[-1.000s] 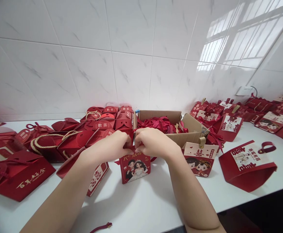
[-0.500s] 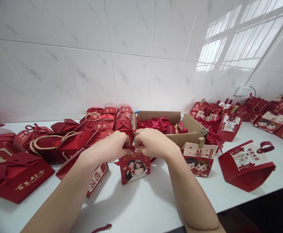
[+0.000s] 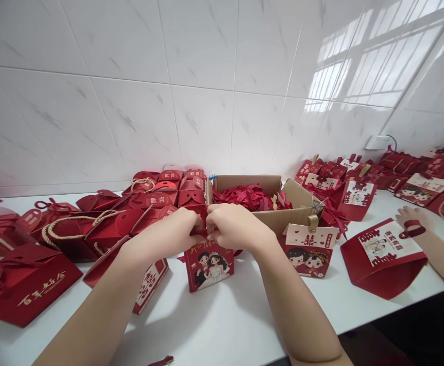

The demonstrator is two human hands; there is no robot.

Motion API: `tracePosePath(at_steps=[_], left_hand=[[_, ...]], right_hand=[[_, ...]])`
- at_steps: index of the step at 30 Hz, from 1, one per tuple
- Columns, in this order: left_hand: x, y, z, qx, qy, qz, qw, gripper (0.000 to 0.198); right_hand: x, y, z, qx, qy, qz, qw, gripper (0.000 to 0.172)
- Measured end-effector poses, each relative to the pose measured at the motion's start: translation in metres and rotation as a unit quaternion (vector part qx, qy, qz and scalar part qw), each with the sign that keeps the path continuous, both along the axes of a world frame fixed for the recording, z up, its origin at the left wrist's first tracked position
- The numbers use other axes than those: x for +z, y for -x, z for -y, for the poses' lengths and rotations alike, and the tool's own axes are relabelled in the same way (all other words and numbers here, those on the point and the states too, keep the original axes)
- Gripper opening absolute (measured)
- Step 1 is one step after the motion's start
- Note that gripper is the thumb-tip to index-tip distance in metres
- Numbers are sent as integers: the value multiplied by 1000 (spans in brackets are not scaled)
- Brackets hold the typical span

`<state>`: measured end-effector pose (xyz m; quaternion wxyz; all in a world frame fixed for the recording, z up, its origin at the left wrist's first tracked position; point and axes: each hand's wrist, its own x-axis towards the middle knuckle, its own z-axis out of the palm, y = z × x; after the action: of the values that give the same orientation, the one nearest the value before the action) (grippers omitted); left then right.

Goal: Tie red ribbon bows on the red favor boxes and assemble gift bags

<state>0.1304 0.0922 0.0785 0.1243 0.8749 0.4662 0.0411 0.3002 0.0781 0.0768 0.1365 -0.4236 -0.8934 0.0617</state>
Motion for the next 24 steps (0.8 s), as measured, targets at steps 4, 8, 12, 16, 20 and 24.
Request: tracePosePath(at_steps=[4,8,12,16,20,24], left_hand=[[5,-1,4,-3,1,-11,1000,14],[5,-2,5,-4,-8,-10,1000,14],[0,-4,2,-4,-21,-1,1000,17],[-2,-4,1,-25,-18,11,999,14],[-2,-4,3,-67,-12,51,996,10],[-3,-2,5,-101,-5,62,993,14]], right_hand=[[0,1,0,2,-6,-1,1000,12],[-3,0,-5,-12,-25,-9,1000,8],[-5,-5,-11,-30,-3,-37,999,13],[-3,-9,-10,-26,43,-32,998,15],[2,-8,-5,-9,98,-41,994,8],[6,-6,0,-7,133,-43,990,6]])
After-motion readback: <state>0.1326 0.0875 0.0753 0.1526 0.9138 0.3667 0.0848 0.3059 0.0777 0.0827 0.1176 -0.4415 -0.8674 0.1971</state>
